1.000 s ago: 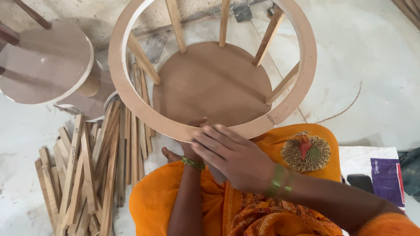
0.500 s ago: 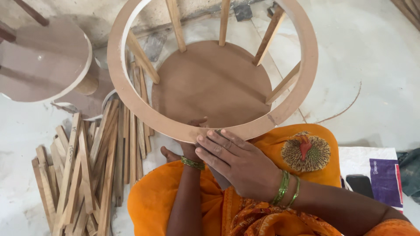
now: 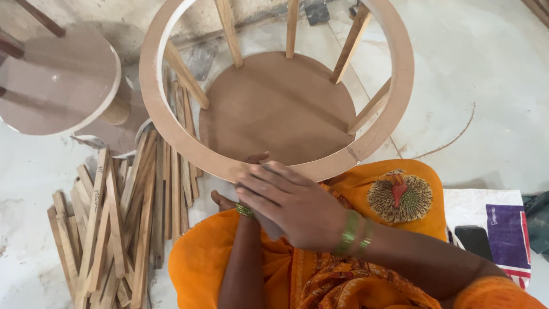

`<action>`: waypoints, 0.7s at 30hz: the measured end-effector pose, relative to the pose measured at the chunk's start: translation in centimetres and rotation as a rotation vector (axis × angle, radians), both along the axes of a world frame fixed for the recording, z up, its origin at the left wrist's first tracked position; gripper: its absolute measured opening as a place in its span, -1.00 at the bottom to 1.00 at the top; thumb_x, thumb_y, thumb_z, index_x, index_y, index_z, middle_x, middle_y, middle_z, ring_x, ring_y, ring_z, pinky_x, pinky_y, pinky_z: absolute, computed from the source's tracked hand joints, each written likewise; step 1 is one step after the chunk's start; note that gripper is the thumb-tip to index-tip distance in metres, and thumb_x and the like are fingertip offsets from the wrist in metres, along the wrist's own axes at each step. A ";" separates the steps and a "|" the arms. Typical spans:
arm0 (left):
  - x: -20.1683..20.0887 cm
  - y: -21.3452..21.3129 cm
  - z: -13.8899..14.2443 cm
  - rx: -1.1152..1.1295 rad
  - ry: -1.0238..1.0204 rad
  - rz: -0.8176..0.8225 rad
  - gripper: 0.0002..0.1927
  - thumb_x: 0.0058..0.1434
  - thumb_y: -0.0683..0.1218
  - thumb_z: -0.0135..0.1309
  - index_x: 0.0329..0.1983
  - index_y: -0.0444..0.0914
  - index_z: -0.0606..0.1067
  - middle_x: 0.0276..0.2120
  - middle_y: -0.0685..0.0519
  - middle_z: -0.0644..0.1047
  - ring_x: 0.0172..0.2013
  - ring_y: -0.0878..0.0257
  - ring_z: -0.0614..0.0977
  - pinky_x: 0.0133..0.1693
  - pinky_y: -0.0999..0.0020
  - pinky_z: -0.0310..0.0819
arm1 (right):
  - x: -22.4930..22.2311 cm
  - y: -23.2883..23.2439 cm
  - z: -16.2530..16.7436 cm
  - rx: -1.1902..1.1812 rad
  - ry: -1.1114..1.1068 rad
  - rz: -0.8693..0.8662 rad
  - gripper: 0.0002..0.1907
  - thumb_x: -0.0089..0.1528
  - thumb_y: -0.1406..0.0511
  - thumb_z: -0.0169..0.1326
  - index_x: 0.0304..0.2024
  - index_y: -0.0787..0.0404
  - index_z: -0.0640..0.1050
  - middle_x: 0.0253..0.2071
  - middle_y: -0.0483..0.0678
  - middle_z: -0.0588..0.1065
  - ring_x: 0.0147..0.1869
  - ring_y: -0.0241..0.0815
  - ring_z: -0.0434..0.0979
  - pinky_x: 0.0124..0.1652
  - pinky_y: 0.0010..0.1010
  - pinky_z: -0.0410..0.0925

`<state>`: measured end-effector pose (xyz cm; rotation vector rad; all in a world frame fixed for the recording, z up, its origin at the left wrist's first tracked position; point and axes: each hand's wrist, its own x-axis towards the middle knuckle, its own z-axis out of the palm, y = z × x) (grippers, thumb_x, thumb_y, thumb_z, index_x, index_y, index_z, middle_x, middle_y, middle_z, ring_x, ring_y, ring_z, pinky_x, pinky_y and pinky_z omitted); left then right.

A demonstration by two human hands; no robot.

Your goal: The person sits on the floor holding a round wooden furniture frame with spindle legs in their lap and sands its curved rim using a sanding block, working around the edge and rotating the frame to reach different sections.

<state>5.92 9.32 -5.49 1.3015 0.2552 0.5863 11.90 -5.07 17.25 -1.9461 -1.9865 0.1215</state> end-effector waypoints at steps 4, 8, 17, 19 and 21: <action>0.3 -0.1 0.8 0.459 0.137 0.206 -0.55 0.33 0.06 0.10 0.17 -0.30 0.49 -0.05 -0.14 0.57 -0.09 0.12 0.61 -0.06 0.21 0.53 | 0.4 -2.1 1.2 -0.018 -0.023 -0.020 -0.17 0.04 0.40 0.09 0.41 0.17 0.29 0.52 -0.01 0.18 0.61 -0.07 0.04 0.49 -0.10 -0.14; 0.1 0.6 -0.3 0.019 -0.054 0.028 -0.56 0.32 0.04 0.11 0.16 -0.30 0.49 -0.05 -0.13 0.56 -0.09 0.12 0.60 -0.05 0.21 0.52 | 0.4 1.4 0.8 -0.017 0.086 0.000 -0.14 0.00 0.33 0.14 0.39 0.23 0.28 0.48 0.04 0.19 0.59 -0.01 0.04 0.50 -0.08 -0.15; 0.0 0.3 -0.9 -0.645 -0.296 -0.139 -0.59 0.32 0.02 0.13 0.14 -0.30 0.50 -0.06 -0.12 0.55 -0.09 0.13 0.58 -0.05 0.21 0.50 | 1.2 0.6 0.8 -0.044 0.026 -0.015 -0.08 -0.02 0.39 0.22 0.41 0.20 0.23 0.50 0.02 0.15 0.59 -0.05 0.02 0.49 -0.10 -0.16; 0.1 -0.2 0.3 -0.090 -0.080 0.098 -0.59 0.31 0.01 0.14 0.14 -0.30 0.50 -0.06 -0.11 0.54 -0.09 0.13 0.58 -0.05 0.21 0.50 | 1.8 -1.9 1.5 -0.124 0.017 -0.048 -0.02 -0.10 0.42 0.21 0.40 0.17 0.23 0.51 -0.02 0.13 0.58 -0.12 0.02 0.46 -0.11 -0.17; 0.2 -0.5 1.4 0.355 0.153 0.328 -0.71 0.27 -0.09 0.22 0.00 -0.31 0.60 -0.23 -0.05 0.62 -0.28 0.18 0.62 -0.20 0.29 0.53 | 2.6 -3.6 2.1 -0.134 0.008 -0.050 -0.01 -0.12 0.39 0.24 0.39 0.18 0.24 0.49 -0.02 0.14 0.57 -0.10 0.00 0.45 -0.09 -0.19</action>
